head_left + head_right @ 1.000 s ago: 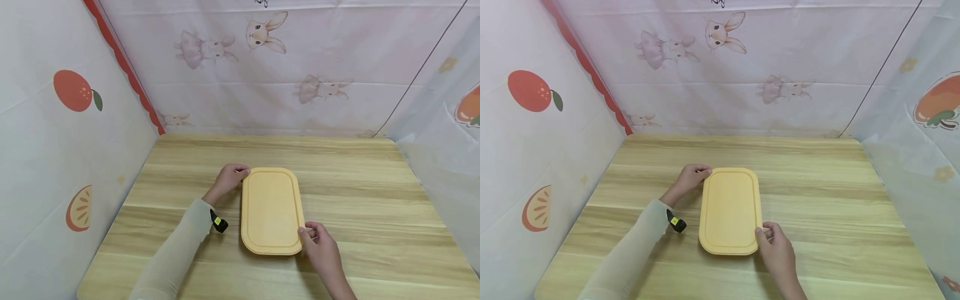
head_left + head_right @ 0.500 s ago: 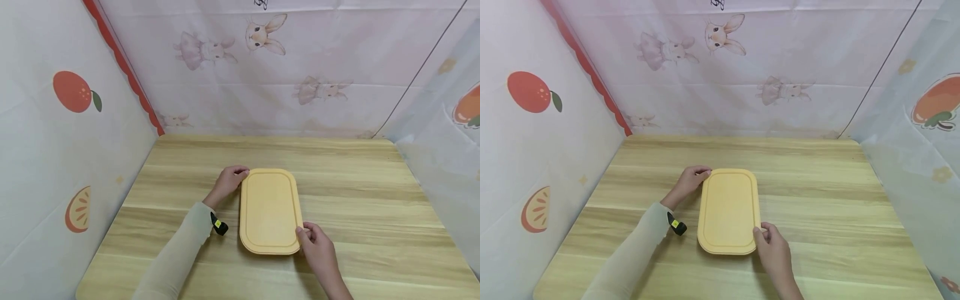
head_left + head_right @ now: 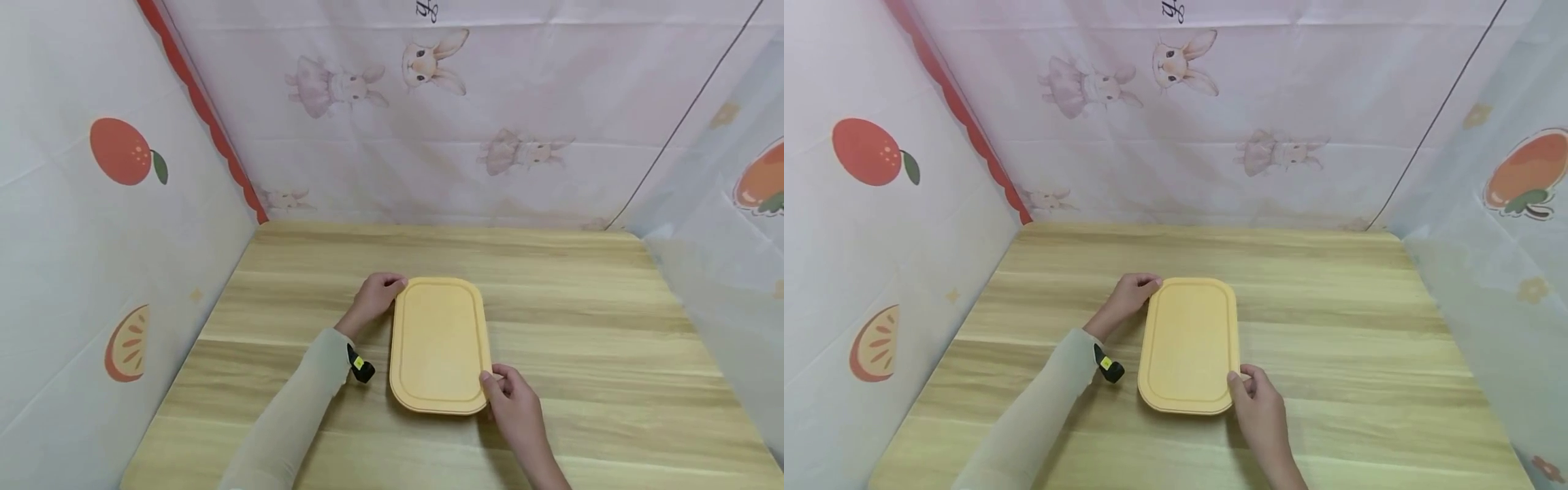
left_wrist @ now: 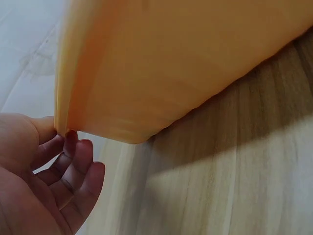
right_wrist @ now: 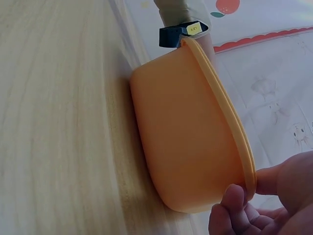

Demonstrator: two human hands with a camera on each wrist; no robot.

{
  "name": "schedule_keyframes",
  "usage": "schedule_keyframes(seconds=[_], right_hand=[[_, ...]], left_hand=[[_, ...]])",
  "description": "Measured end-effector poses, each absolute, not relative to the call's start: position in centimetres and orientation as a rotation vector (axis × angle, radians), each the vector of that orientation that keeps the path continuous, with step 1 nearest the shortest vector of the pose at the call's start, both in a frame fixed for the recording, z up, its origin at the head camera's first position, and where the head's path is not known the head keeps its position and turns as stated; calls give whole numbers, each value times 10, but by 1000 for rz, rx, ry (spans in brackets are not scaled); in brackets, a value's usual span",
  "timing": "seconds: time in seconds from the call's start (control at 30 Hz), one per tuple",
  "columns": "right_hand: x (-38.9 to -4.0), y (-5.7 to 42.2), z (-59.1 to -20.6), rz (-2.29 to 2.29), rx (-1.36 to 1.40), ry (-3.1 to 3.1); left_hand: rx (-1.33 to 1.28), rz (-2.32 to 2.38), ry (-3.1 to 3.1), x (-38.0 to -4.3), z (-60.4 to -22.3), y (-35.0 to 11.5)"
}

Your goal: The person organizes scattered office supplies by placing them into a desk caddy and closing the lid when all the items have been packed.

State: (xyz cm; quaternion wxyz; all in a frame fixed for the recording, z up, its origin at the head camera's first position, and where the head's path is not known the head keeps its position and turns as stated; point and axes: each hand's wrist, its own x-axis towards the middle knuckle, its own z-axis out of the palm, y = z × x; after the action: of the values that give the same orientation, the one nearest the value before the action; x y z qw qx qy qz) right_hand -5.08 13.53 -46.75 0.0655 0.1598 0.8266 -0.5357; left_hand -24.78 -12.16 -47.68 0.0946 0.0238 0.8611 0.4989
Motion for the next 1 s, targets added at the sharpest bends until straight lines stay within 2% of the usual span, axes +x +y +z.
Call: schedule_keyframes(seconds=[0.4, 0.6, 0.8, 1.0], right_hand=[[-54, 133, -478, -1633, 475, 2514], [-56, 137, -467, -1434, 418, 2666], [-81, 145, -443, -1211, 213, 2902], [-126, 139, -436, -990, -188, 2995]], left_hand=[[82, 1542, 2538, -250, -486, -124], [97, 1516, 2638, -241, -488, -123], [142, 1319, 2912, -188, -468, -118], [454, 987, 3073, -119, -456, -103]])
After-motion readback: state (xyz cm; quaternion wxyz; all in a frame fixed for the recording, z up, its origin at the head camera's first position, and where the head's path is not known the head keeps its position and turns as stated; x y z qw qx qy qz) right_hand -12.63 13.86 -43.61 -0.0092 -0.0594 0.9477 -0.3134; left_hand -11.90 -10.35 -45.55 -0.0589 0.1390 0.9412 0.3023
